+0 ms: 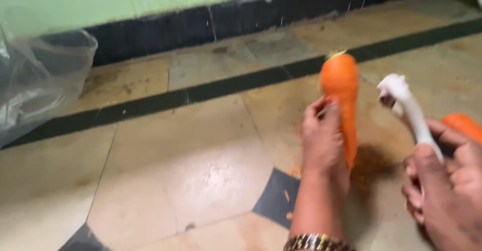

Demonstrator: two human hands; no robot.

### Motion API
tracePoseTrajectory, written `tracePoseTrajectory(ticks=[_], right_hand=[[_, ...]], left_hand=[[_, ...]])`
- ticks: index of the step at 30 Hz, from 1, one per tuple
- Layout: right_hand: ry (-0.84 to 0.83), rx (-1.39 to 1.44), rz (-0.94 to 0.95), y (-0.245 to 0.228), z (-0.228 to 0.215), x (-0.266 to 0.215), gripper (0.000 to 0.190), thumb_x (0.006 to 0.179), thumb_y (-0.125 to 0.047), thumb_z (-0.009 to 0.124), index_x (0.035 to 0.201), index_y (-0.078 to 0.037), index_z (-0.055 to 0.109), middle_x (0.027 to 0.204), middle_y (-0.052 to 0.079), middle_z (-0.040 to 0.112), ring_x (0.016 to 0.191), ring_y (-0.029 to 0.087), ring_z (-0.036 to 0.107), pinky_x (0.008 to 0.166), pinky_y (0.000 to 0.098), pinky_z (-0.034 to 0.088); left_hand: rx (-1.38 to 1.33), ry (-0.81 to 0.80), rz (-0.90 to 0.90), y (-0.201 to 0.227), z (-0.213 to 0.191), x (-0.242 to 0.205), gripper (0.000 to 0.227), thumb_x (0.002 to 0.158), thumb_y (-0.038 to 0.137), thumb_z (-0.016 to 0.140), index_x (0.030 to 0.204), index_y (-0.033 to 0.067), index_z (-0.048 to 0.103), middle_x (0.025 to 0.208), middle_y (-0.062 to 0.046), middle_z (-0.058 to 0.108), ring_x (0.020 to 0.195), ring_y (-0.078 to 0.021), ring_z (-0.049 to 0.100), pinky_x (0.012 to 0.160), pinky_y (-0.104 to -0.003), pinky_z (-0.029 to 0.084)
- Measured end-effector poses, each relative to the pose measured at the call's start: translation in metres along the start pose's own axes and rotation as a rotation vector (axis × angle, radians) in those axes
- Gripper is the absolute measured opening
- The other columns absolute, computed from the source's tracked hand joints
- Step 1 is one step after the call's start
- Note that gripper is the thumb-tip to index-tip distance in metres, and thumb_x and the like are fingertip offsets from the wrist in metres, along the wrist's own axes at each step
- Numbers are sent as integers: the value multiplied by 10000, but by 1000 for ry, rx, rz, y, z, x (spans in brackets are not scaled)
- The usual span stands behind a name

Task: Peel the skin off of multiple carrots using a hand peeler.

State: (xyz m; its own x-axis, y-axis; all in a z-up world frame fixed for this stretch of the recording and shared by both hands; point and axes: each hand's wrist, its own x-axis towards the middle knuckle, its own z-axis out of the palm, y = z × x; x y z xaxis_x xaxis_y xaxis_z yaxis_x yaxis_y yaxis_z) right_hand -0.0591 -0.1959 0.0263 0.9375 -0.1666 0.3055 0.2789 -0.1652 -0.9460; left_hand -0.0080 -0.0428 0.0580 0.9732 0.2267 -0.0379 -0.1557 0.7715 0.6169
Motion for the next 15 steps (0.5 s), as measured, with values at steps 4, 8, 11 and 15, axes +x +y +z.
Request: tracePoseTrajectory(ticks=[4,8,11,15], right_hand=[[15,72,-35,-23,10,-11,516,1145,-347,525,1568,-84,389,834,38,498,486,73,399,366,233,324],[7,56,-14,-24,13,-15,507,1117,-344,524,1545,-100,404,840,46,498,501,81,407,373,238,316],[-20,19,-44,-24,18,-17,516,1109,-292,532,1564,-95,388,826,61,511,504,95,440,371,238,341],[-130,-9,8,-16,15,-15,503,1095,-229,564,1550,-100,393,793,78,536,500,110,464,362,253,371]], left_hand=[[137,-147,-5,-1,8,-12,560,909,413,705,1362,136,530,1164,-29,609,1036,-124,584,891,-290,490],[152,-145,-55,1,8,-16,662,848,404,778,1386,139,499,1172,-54,590,1037,-154,575,875,-318,489],[180,-150,-3,-2,6,-9,749,802,398,823,1391,103,466,1197,-58,618,1087,-157,592,910,-295,498],[23,-103,4,-7,-1,3,667,855,386,793,1356,88,468,1105,-42,671,980,-132,613,853,-285,507]])
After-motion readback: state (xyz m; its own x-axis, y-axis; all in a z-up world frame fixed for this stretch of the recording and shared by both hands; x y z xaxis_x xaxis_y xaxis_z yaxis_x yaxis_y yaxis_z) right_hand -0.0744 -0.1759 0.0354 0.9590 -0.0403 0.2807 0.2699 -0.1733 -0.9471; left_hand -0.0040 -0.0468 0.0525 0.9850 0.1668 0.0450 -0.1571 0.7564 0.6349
